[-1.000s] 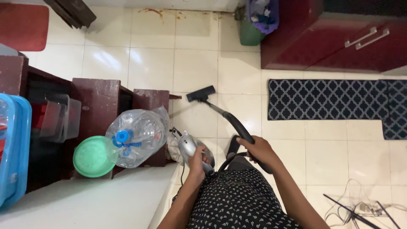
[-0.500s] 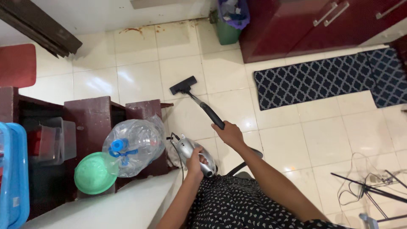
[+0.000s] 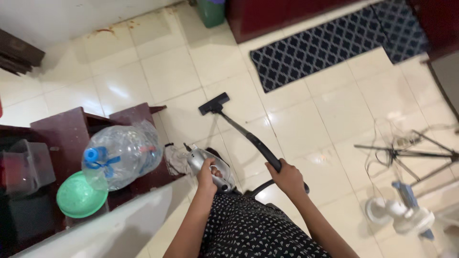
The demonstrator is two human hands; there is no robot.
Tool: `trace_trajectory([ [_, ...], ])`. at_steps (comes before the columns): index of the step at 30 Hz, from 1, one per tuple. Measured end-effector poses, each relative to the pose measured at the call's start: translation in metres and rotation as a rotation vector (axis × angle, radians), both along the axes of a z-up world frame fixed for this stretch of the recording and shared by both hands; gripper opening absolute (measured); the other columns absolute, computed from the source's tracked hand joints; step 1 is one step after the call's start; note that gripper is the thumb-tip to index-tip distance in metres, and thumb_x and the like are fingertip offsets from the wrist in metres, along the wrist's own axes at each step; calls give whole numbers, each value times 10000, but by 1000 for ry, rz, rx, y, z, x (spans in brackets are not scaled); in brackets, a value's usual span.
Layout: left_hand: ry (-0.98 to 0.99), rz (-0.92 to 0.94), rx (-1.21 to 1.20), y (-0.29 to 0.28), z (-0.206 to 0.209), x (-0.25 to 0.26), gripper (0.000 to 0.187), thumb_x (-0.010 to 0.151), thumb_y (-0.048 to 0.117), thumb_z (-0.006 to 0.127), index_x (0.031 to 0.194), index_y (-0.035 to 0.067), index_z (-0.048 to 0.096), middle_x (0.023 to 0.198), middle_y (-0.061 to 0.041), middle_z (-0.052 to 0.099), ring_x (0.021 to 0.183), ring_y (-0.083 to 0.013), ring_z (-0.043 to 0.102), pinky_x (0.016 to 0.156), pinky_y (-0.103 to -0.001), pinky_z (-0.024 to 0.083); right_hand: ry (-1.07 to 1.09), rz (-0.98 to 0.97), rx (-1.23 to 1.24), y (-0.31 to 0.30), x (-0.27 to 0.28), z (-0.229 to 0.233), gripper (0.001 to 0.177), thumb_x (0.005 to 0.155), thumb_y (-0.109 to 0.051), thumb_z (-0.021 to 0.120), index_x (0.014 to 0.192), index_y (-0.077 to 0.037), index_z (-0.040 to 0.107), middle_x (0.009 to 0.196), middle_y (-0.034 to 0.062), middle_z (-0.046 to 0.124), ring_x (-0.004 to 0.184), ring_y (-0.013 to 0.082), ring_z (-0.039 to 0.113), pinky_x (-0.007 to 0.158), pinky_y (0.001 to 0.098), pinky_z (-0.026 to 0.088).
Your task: The person uses a handheld vacuum cleaner to clean a tiled floor in a bathroom. They move the vacuum head back and forth across the floor, focusing on a specific area near a sink and a patterned mat.
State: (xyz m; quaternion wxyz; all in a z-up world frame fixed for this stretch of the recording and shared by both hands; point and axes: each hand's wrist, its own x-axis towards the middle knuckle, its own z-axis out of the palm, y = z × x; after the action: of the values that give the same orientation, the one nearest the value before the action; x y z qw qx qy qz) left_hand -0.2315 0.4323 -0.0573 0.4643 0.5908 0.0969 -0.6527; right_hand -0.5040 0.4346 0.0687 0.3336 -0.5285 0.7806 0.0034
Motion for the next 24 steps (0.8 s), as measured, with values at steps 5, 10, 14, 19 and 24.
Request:
trace_trajectory([
  [5, -11, -117, -22, 26, 12, -40, 227, 812, 245, 710, 778, 92, 545, 550, -1, 377, 497, -171, 440, 525, -365, 460, 16, -176, -15, 80, -39, 18, 518, 868, -603, 617, 893, -89, 681, 605, 165, 691, 639, 386, 732, 630, 492, 582],
  [10, 11, -214, -73, 29, 31, -78, 227, 822, 251, 705, 780, 83, 558, 549, 2, 371, 498, -164, 434, 536, -368, 461, 21, -228, -77, 107, -54, 22, 536, 876, -596, 636, 864, -61, 674, 600, 184, 668, 633, 405, 710, 594, 509, 567],
  [14, 22, -267, -10, 22, 33, -99, 254, 812, 239, 729, 768, 85, 533, 546, -2, 380, 489, -174, 427, 525, -365, 431, -9, -222, -96, 87, -50, 20, 541, 882, -586, 633, 841, -48, 665, 588, 183, 663, 610, 399, 706, 581, 500, 565],
  [19, 44, -212, -22, -6, 36, -99, 257, 810, 238, 727, 762, 80, 531, 536, -11, 391, 480, -178, 434, 517, -363, 437, -70, -193, -87, 17, -44, 2, 530, 870, -585, 644, 856, -55, 678, 588, 165, 671, 603, 383, 701, 585, 485, 556],
  [24, -6, -188, -27, -57, 44, -89, 226, 826, 204, 712, 763, 59, 551, 547, -9, 416, 492, -166, 444, 520, -363, 453, -128, -133, -28, -82, -26, -5, 555, 869, -603, 647, 882, -50, 688, 603, 133, 681, 594, 323, 706, 600, 448, 562],
])
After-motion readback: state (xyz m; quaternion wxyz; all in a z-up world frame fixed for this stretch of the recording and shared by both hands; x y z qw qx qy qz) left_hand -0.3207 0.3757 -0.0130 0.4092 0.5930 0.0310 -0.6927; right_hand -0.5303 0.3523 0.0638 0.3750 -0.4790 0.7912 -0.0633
